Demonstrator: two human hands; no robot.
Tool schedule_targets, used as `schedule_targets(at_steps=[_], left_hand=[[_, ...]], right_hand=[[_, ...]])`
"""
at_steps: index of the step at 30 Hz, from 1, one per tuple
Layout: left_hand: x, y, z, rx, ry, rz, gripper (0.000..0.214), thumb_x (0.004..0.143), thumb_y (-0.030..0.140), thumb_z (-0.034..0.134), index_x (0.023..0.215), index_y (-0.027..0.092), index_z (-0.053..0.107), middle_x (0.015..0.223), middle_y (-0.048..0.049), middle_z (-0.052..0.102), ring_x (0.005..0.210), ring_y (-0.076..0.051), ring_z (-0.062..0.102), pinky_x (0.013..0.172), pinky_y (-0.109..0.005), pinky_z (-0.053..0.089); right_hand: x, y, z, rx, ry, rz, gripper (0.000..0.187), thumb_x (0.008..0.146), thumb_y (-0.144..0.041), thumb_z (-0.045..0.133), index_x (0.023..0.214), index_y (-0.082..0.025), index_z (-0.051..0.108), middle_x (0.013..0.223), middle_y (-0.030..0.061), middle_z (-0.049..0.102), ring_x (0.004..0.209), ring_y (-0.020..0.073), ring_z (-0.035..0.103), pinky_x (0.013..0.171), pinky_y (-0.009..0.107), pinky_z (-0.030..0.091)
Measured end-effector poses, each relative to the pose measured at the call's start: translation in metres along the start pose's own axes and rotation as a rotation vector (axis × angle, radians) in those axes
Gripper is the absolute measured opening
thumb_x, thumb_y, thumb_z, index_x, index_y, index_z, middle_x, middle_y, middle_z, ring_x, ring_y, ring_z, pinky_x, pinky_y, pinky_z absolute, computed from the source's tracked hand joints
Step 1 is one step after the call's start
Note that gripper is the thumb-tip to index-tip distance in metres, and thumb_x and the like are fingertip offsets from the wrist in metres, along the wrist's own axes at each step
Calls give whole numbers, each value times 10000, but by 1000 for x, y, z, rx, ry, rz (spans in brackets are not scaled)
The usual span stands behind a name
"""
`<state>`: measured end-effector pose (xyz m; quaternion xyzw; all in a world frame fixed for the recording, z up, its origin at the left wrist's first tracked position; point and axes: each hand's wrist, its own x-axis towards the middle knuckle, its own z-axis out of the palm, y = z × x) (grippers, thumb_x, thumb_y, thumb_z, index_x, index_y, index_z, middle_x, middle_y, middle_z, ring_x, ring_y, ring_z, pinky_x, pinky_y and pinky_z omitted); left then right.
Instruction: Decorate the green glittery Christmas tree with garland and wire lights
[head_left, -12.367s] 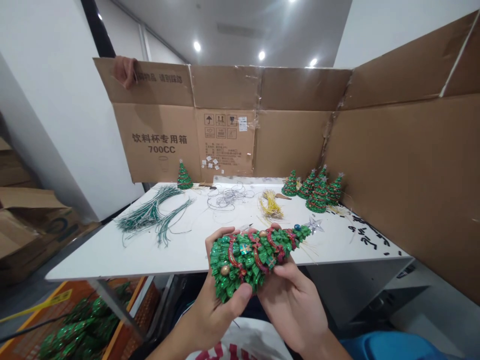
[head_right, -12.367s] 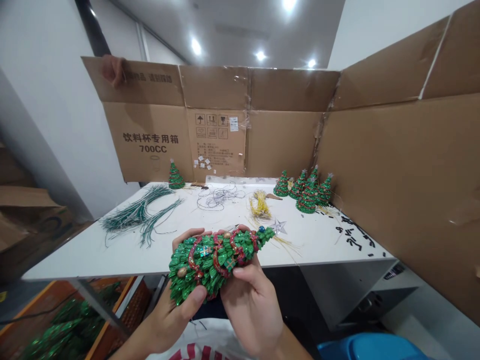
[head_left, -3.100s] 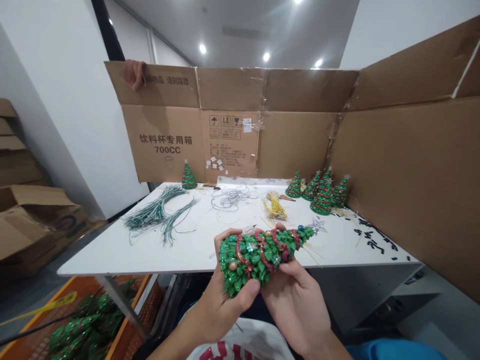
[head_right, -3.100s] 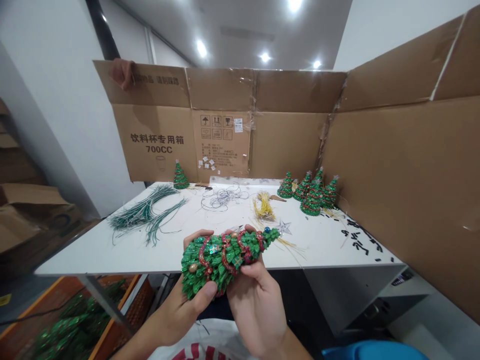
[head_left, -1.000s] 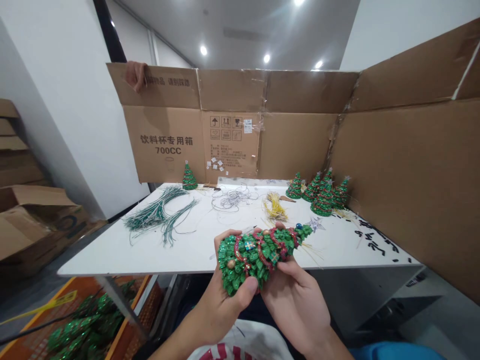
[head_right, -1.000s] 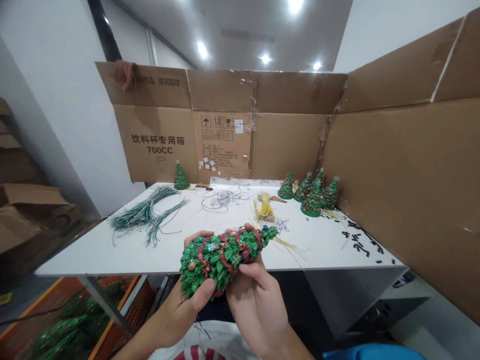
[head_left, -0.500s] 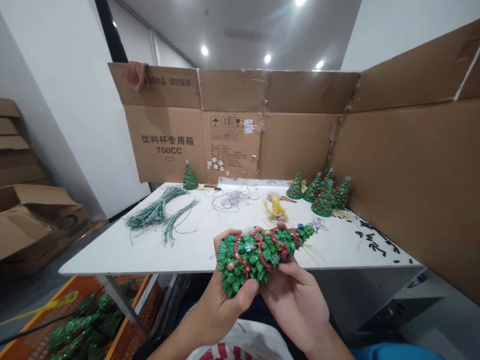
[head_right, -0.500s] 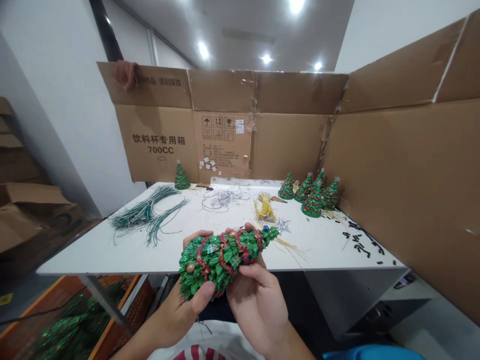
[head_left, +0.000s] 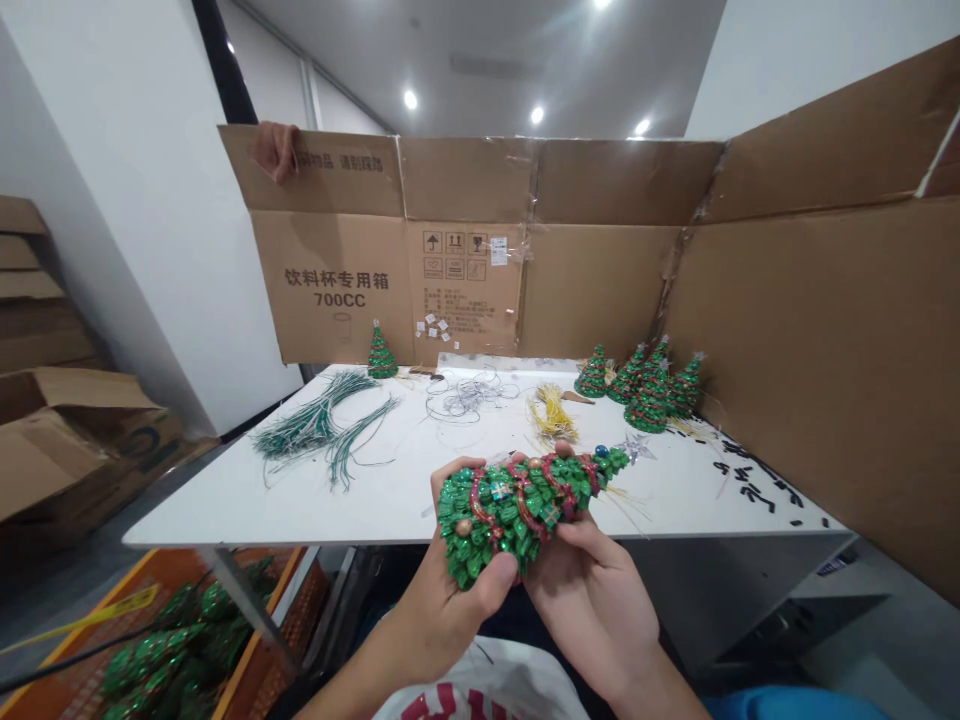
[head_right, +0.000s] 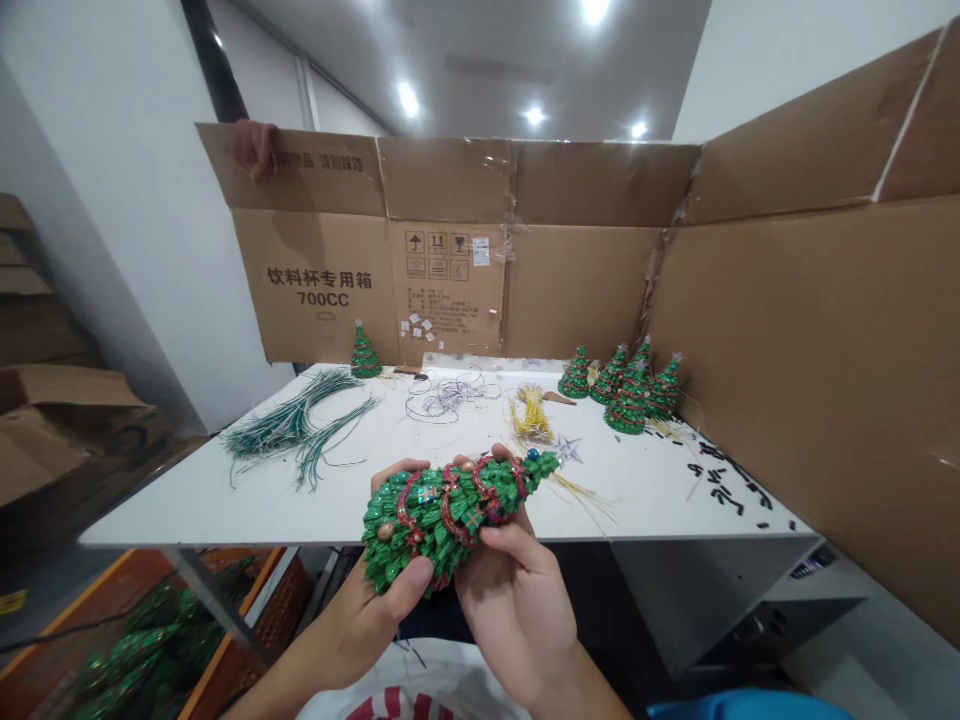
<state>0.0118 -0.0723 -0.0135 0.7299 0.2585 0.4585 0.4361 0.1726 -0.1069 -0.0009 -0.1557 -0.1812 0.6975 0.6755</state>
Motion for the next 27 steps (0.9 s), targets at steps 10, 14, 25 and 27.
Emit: schedule_targets(at_steps=[10, 14, 25, 27], left_hand=[[1, 0, 0, -6, -19, -9, 631, 1070, 653, 544, 1544, 236, 547, 1617, -155, 514, 1516, -366, 523, 1321, -492, 416], [0, 0, -1, 36, -15, 5, 627, 1081, 645, 523, 1548, 227, 556, 1593, -152, 528, 1536, -360, 493, 1350, -492, 366], [1, -6, 3, -27, -38, -72, 766, 1052, 733, 500, 1617, 217, 469, 1487, -157, 611, 1525, -357, 508, 1374, -511, 296], [1, -5, 3, -26, -39, -69, 773, 1049, 736, 503, 1617, 212, 466, 1474, -160, 617, 1524, -360, 506, 1374, -520, 296]], right_hand=[[0, 0, -1, -5, -15, 0, 638, 761, -216, 812, 1356, -437, 747, 1375, -39, 805, 1337, 277, 713, 1258, 566, 457], [0, 1, -1, 7, -19, 0, 625, 771, -211, 799, 1356, -424, 751, 1380, -31, 804, 1322, 277, 722, 1251, 570, 467], [1, 2, -1, 37, 26, -42, 642, 775, -158, 805, 1355, -431, 757, 1353, -51, 816, 1251, 258, 761, 1249, 531, 481], [-1, 2, 0, 36, 29, -42, 650, 770, -164, 820, 1357, -436, 755, 1355, -57, 815, 1265, 257, 753, 1255, 524, 476]])
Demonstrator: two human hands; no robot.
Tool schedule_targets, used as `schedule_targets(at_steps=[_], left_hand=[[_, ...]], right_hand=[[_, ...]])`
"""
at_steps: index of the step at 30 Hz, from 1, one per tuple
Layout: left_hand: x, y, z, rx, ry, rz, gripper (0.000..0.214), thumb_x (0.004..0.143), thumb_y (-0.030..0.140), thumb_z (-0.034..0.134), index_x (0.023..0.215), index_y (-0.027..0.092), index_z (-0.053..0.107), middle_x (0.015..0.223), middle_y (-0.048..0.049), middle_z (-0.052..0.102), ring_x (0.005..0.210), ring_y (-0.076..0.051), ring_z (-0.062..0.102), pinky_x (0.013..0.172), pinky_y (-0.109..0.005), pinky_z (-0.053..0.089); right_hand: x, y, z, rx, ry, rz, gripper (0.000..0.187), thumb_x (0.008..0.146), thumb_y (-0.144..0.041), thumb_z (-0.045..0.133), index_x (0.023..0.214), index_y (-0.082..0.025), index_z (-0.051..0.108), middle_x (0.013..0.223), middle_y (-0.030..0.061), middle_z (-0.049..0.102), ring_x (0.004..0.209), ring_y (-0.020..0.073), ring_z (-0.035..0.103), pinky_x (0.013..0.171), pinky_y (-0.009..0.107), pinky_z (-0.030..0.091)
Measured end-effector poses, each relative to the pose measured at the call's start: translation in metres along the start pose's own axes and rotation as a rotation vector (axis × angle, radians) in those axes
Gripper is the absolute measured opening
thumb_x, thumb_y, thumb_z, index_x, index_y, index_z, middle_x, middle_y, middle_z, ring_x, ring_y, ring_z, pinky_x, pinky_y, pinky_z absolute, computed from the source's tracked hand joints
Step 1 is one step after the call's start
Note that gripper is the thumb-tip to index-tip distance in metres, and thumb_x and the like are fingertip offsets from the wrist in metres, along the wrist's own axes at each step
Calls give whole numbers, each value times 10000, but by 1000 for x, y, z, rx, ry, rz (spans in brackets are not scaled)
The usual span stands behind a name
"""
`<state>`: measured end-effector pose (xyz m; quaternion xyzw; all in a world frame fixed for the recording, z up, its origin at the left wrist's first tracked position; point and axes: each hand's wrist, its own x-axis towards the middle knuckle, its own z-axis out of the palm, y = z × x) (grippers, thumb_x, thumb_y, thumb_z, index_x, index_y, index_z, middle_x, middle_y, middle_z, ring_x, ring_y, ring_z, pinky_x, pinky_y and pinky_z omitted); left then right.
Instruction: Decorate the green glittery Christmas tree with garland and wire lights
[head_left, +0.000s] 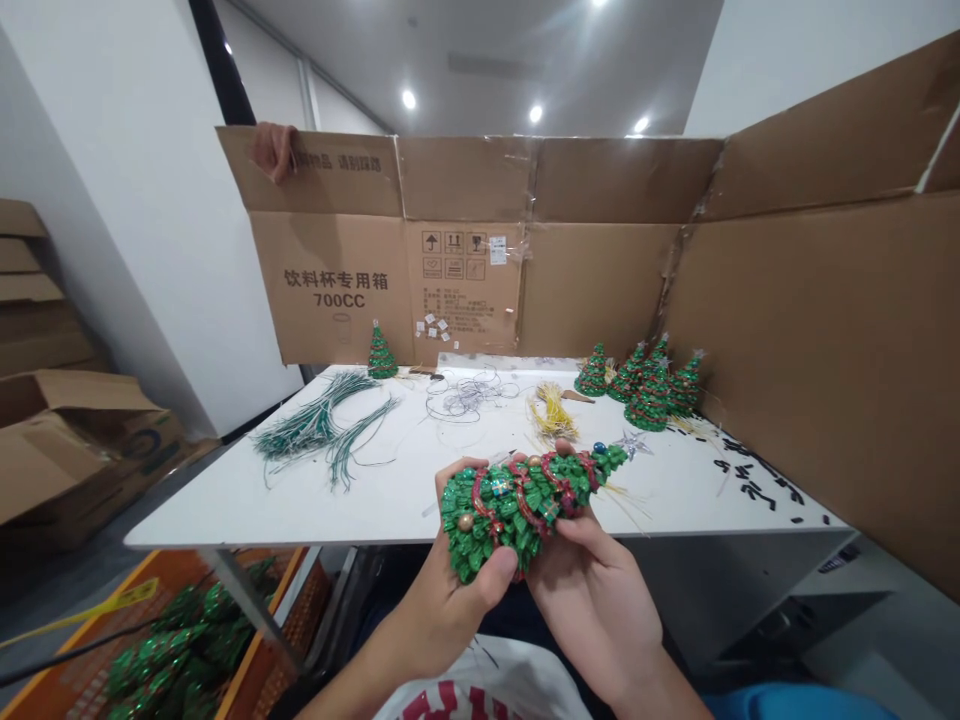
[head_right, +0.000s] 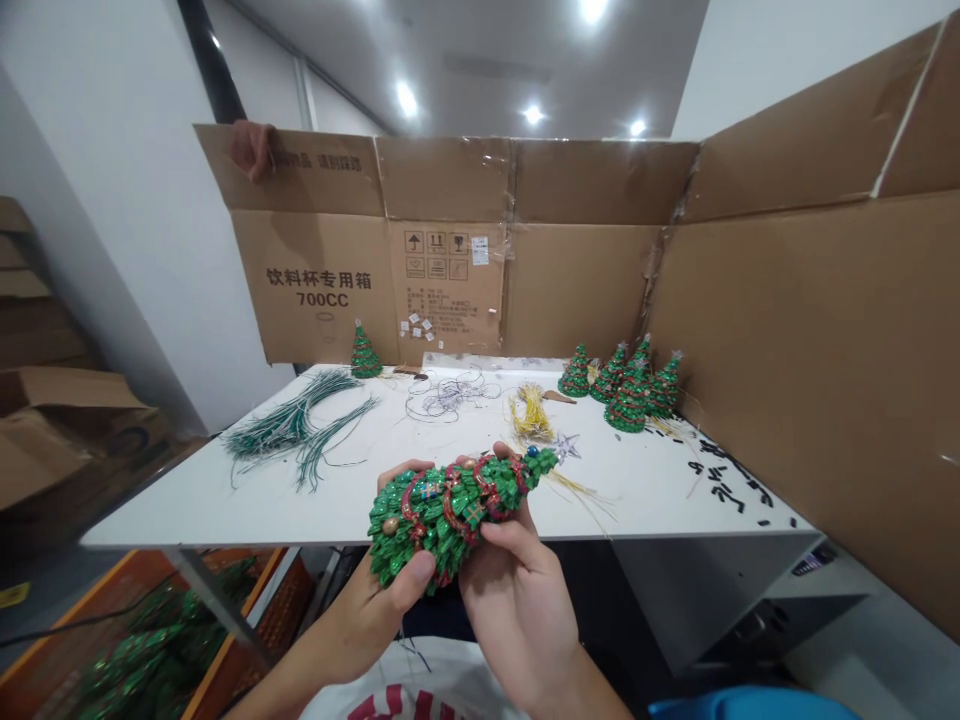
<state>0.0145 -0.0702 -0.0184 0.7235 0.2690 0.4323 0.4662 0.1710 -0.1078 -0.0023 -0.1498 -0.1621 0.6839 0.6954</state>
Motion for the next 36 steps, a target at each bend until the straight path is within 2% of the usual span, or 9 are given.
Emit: schedule_targets(at_steps=[4, 8, 11, 14, 17, 20, 28, 32, 36], left_hand=[[-2, 0, -2, 39, -3, 15, 749, 1059, 724, 486, 1601, 207, 486, 1493, -166, 589, 1535, -373, 480, 1367, -555, 312], [-3, -2, -2, 63, 13, 27, 692, 1070, 665, 520, 1593, 212, 493, 1590, -165, 474, 1577, -385, 406, 1375, -573, 290], [-3, -1, -2, 60, 23, 48, 638, 1073, 610, 555, 1583, 229, 504, 1666, -155, 348, 1584, -391, 388, 1357, -553, 340], [-3, 2, -2, 50, 17, 77, 575, 1076, 559, 578, 1551, 237, 534, 1662, -148, 289, 1547, -383, 446, 1328, -524, 401], [-3, 5, -3, 39, 5, 98, 570, 1082, 531, 583, 1571, 248, 503, 1616, -144, 271, 1524, -367, 480, 1317, -503, 422], [-2, 5, -4, 75, -4, 122, 535, 1093, 524, 562, 1561, 264, 533, 1600, -124, 255, 1540, -357, 455, 1353, -498, 362], [-3, 0, -2, 58, 12, 68, 594, 1094, 561, 543, 1586, 229, 512, 1661, -149, 349, 1556, -368, 438, 1363, -533, 339], [-3, 1, -2, 33, 41, 81, 603, 1081, 539, 587, 1595, 238, 489, 1694, -150, 301, 1541, -361, 470, 1344, -518, 378], [-4, 2, -3, 54, 12, 74, 598, 1082, 568, 565, 1578, 236, 526, 1703, -139, 298, 1584, -378, 408, 1358, -514, 352]], right_hand=[[-3, 1, 3, -10, -2, 3, 635, 773, -198, 834, 1359, -431, 756, 1362, -55, 812, 1323, 267, 721, 1265, 531, 463], [-5, 2, 5, -10, -13, 10, 617, 772, -219, 829, 1350, -424, 763, 1352, -49, 816, 1340, 274, 710, 1269, 538, 454], [-5, 3, 5, -9, -15, 15, 603, 769, -240, 826, 1343, -417, 769, 1326, -46, 827, 1323, 284, 724, 1273, 546, 447], [-4, 4, 4, -2, -13, 16, 596, 764, -245, 825, 1335, -408, 777, 1304, -37, 836, 1316, 295, 729, 1276, 557, 440], [-3, 4, 2, 15, -24, 19, 582, 767, -254, 823, 1328, -404, 783, 1315, -24, 832, 1341, 299, 713, 1279, 567, 434], [-3, 5, 1, 27, -27, 32, 577, 772, -254, 815, 1327, -410, 784, 1347, -23, 819, 1351, 292, 706, 1281, 568, 432], [-4, 4, 0, 14, -20, 15, 589, 771, -238, 834, 1321, -442, 785, 1345, -45, 820, 1270, 278, 757, 1276, 553, 447], [-4, 4, 0, 33, -7, 13, 617, 760, -222, 857, 1328, -450, 780, 1337, -49, 823, 1247, 269, 768, 1276, 542, 451], [-4, 4, 1, 47, 3, 20, 647, 742, -212, 871, 1339, -443, 776, 1340, -47, 822, 1264, 282, 761, 1281, 554, 444]])
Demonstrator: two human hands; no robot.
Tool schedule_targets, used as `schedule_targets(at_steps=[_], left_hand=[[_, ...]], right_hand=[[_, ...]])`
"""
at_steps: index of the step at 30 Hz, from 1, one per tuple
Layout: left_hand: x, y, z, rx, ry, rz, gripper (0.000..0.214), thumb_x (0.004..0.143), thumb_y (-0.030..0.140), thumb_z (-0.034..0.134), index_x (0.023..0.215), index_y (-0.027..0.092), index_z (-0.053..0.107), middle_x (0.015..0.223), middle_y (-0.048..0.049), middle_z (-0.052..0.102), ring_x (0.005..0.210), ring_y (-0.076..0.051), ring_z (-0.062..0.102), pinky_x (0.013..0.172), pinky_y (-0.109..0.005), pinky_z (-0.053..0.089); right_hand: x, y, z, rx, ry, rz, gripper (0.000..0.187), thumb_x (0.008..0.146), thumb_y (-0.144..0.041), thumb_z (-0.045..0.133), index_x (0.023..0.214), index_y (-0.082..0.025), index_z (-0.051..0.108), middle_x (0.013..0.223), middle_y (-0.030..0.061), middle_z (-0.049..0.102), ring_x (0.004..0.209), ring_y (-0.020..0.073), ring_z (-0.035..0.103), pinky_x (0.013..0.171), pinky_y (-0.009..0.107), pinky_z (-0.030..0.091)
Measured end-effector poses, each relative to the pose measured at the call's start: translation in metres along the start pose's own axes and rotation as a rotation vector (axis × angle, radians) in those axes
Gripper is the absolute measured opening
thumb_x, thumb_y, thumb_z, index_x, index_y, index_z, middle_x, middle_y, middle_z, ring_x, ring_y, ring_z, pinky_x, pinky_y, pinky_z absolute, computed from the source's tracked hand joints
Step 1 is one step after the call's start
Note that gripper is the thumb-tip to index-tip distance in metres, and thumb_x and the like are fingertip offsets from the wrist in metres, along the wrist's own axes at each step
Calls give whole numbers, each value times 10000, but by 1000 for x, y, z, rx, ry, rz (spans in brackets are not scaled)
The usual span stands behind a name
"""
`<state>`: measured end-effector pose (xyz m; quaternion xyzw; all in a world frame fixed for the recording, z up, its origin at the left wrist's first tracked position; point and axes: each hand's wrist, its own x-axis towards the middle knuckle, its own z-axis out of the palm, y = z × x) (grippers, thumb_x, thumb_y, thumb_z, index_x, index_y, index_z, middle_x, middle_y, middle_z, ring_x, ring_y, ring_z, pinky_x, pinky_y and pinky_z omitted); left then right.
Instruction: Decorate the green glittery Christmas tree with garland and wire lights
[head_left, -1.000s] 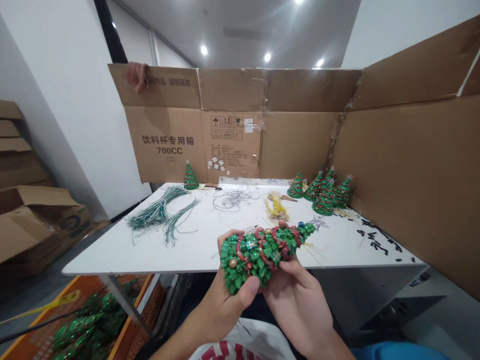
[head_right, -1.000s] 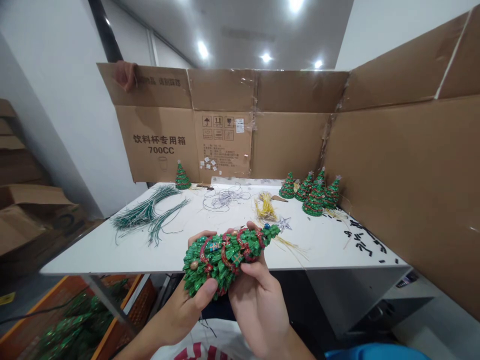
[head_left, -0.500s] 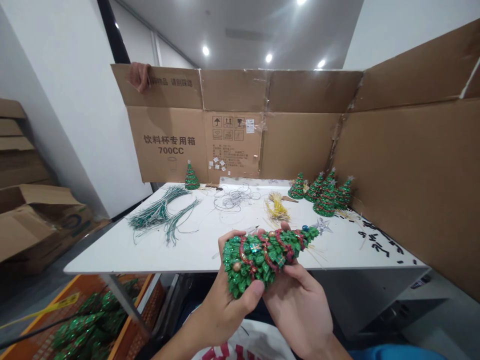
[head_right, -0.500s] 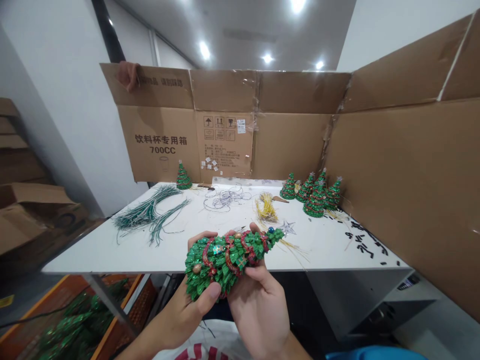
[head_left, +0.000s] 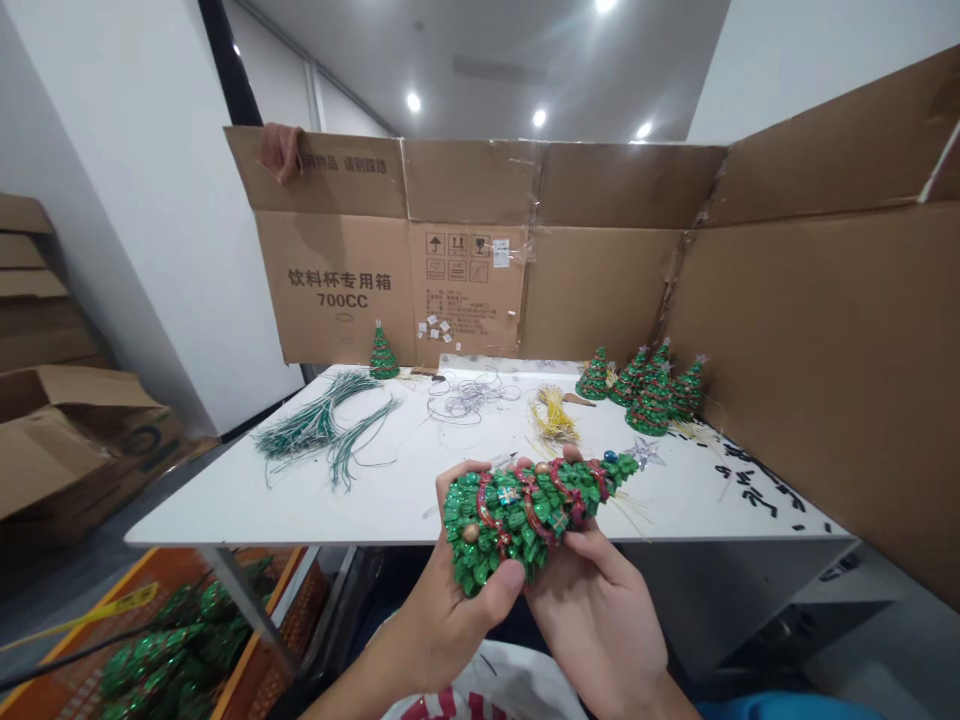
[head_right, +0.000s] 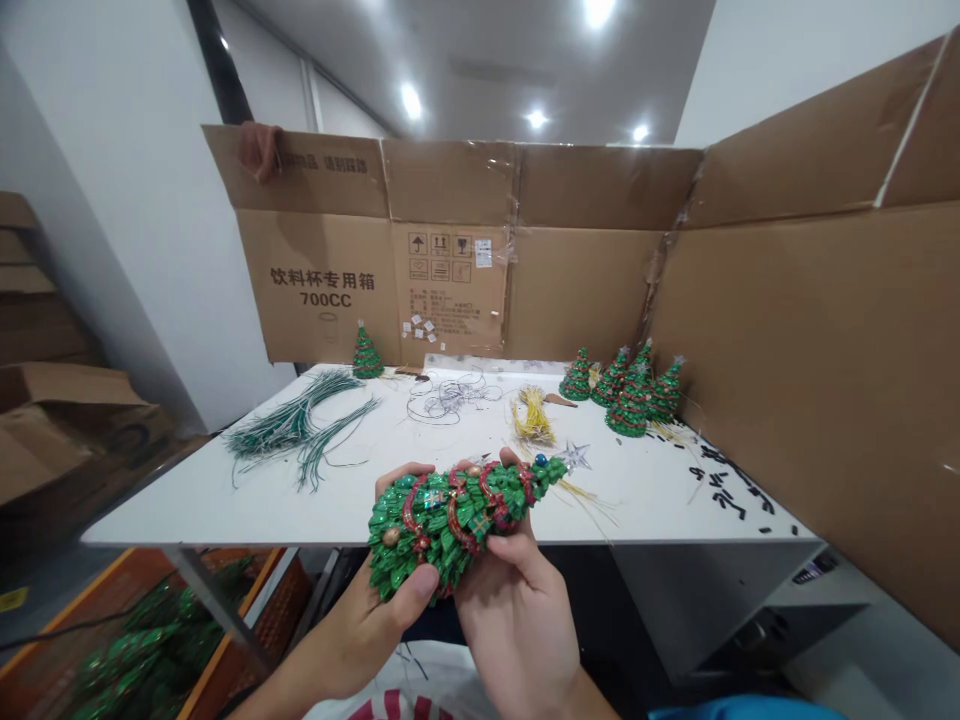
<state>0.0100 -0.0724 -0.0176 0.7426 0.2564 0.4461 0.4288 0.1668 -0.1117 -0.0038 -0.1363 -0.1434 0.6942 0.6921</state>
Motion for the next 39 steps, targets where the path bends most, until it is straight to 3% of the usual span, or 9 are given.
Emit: schedule_targets(at_steps=[5, 12, 16, 20, 29, 35, 39], left_hand=[[0, 0, 0, -8, 7, 3, 589, 1086, 553, 569, 1586, 248, 505, 1689, -134, 250, 1561, -352, 436, 1357, -492, 354], [0, 0, 0, 5, -5, 24, 573, 1086, 552, 564, 1571, 251, 530, 1627, -134, 305, 1544, -379, 433, 1348, -536, 360], [-1, -2, 0, 11, -3, 12, 594, 1087, 546, 564, 1598, 250, 498, 1654, -134, 245, 1584, -385, 378, 1373, -543, 304], [0, -2, 0, -16, -19, -9, 581, 1089, 554, 557, 1581, 249, 513, 1662, -133, 203, 1557, -367, 425, 1361, -516, 340], [1, 5, 1, -17, -14, 1, 621, 1094, 571, 545, 1610, 233, 472, 1677, -150, 258, 1527, -337, 479, 1357, -482, 354], [0, -3, 0, 24, -26, 16, 593, 1092, 593, 534, 1570, 242, 523, 1639, -126, 214, 1603, -358, 335, 1391, -499, 260], [0, -5, 1, -6, -23, 11, 592, 1090, 581, 546, 1587, 263, 490, 1619, -122, 233, 1554, -345, 409, 1374, -500, 302]], right_hand=[[1, -1, 1, -14, 3, 2, 641, 748, -218, 858, 1345, -436, 773, 1332, -44, 826, 1286, 286, 750, 1286, 561, 436], [0, -2, 1, -31, 10, -4, 622, 747, -223, 842, 1332, -423, 778, 1326, -40, 829, 1250, 266, 765, 1276, 538, 451], [-1, -3, 3, -42, 1, 10, 607, 758, -216, 823, 1328, -420, 779, 1345, -37, 821, 1276, 275, 752, 1264, 548, 464], [-1, -4, 3, -55, -1, 14, 602, 764, -199, 792, 1327, -411, 780, 1355, -28, 817, 1303, 288, 736, 1252, 571, 473], [1, -4, 3, -42, 0, 6, 594, 762, -207, 820, 1316, -417, 784, 1327, -43, 828, 1266, 277, 756, 1257, 550, 470], [1, -5, 3, -15, 6, 16, 629, 753, -185, 833, 1334, -420, 775, 1306, -48, 836, 1244, 267, 766, 1258, 534, 470], [2, -5, 2, -23, 3, 6, 624, 766, -184, 827, 1340, -422, 771, 1310, -46, 835, 1201, 254, 781, 1252, 522, 477]])
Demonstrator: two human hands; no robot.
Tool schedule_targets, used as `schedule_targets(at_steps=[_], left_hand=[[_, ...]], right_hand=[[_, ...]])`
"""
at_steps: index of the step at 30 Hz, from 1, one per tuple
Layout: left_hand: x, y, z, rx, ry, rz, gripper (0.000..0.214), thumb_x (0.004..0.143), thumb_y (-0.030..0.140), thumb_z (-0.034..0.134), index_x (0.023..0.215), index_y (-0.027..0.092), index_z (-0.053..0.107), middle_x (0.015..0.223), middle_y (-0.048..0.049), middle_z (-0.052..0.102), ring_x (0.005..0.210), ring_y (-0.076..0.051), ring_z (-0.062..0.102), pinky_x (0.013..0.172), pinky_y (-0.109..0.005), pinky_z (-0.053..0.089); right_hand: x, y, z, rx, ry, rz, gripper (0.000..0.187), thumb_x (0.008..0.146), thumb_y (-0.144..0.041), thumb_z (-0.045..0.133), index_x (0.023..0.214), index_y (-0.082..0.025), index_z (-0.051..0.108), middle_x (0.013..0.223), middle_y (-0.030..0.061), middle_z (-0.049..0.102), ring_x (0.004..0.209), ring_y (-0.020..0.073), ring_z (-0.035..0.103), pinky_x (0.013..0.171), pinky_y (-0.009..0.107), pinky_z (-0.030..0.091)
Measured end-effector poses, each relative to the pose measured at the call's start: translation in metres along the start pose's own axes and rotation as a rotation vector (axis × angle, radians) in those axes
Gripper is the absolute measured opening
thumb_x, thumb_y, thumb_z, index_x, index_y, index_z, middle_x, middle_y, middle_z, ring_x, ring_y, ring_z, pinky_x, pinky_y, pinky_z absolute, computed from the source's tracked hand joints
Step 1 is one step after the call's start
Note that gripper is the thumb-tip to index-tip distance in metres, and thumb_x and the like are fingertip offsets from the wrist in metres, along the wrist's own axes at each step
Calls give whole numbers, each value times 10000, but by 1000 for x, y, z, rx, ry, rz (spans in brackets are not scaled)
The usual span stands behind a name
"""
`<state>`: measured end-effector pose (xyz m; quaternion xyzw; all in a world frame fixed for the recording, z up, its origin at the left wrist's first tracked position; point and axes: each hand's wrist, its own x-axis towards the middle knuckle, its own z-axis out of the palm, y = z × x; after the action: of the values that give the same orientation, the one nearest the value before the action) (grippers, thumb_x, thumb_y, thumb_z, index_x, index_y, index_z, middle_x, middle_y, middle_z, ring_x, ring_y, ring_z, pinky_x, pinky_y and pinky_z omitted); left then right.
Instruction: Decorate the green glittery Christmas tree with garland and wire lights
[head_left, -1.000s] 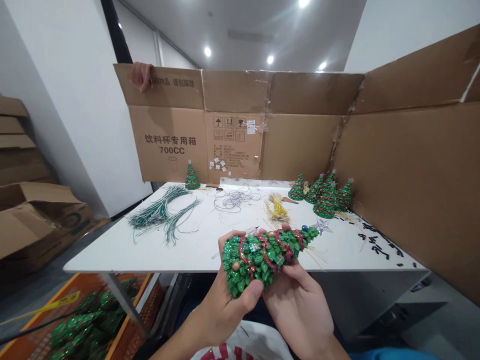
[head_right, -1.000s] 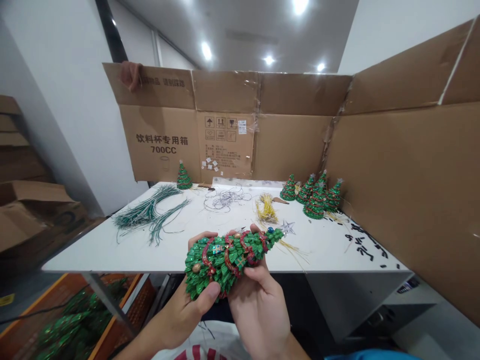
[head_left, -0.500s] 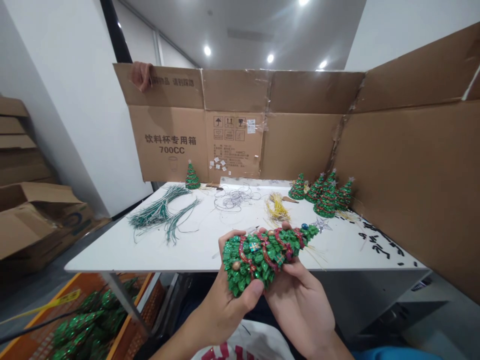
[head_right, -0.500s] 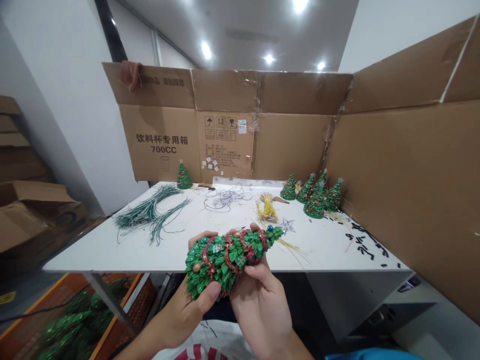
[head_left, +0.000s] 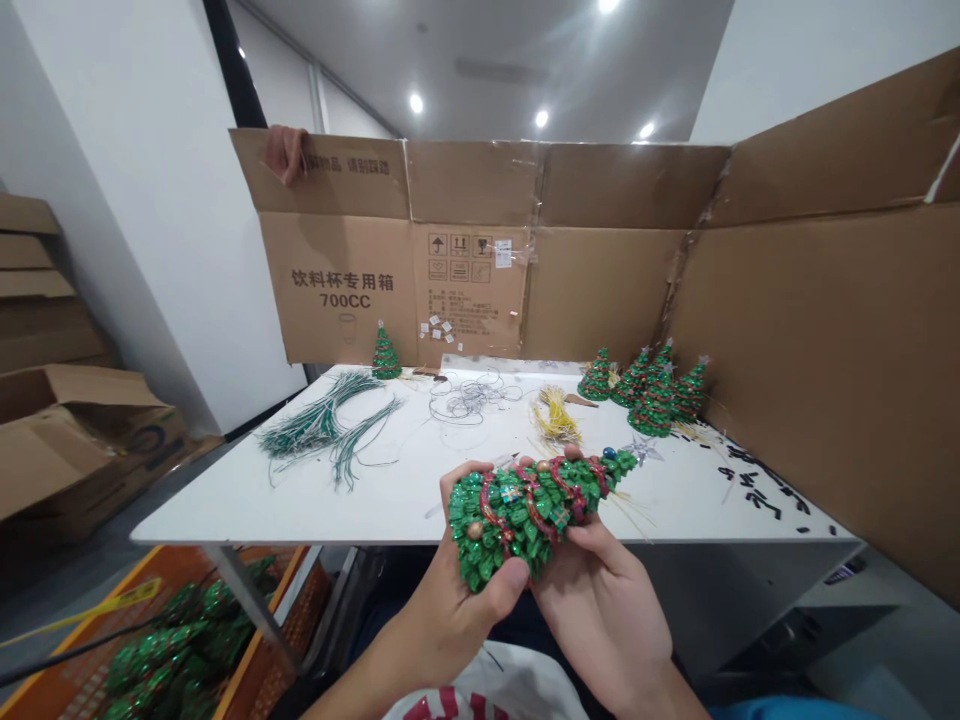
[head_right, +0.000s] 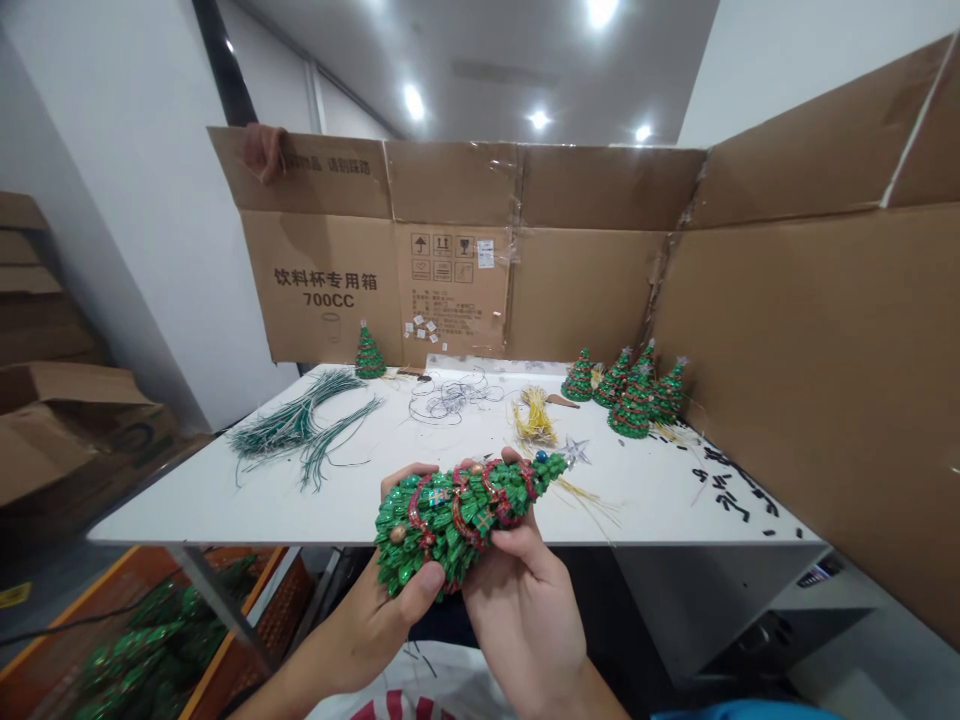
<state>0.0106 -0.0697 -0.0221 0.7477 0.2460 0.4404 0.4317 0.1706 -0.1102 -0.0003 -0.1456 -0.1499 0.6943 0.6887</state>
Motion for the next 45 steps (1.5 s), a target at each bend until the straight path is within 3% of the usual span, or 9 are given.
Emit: schedule_targets(at_steps=[6, 20, 39, 45], left_hand=[[0, -2, 0, 20, 16, 16, 590, 1082, 570, 567, 1584, 262, 525, 1651, -124, 283, 1574, -367, 380, 1375, -529, 294], [0, 2, 0, 47, 30, 3, 581, 1078, 585, 570, 1538, 230, 581, 1608, -133, 414, 1530, -368, 441, 1360, -536, 331], [0, 1, 1, 44, 17, 2, 662, 1074, 643, 538, 1591, 229, 529, 1629, -145, 408, 1546, -361, 446, 1371, -522, 315], [2, 5, -1, 88, 2, 43, 660, 1079, 653, 510, 1585, 230, 554, 1600, -146, 428, 1578, -375, 372, 1384, -536, 277]], right_hand=[[1, -1, -1, -48, -29, -12, 578, 807, -211, 776, 1347, -418, 767, 1329, -40, 827, 1223, 262, 772, 1251, 545, 471], [1, -1, -2, 31, 12, 3, 626, 749, -165, 823, 1312, -436, 783, 1292, -51, 841, 1212, 257, 779, 1249, 533, 477], [1, -1, -5, -13, 0, 11, 620, 776, -194, 796, 1349, -428, 763, 1340, -47, 822, 1266, 272, 755, 1259, 552, 464], [2, -1, -5, -19, 4, 9, 606, 781, -199, 792, 1347, -415, 767, 1332, -44, 826, 1257, 269, 760, 1267, 545, 456]])
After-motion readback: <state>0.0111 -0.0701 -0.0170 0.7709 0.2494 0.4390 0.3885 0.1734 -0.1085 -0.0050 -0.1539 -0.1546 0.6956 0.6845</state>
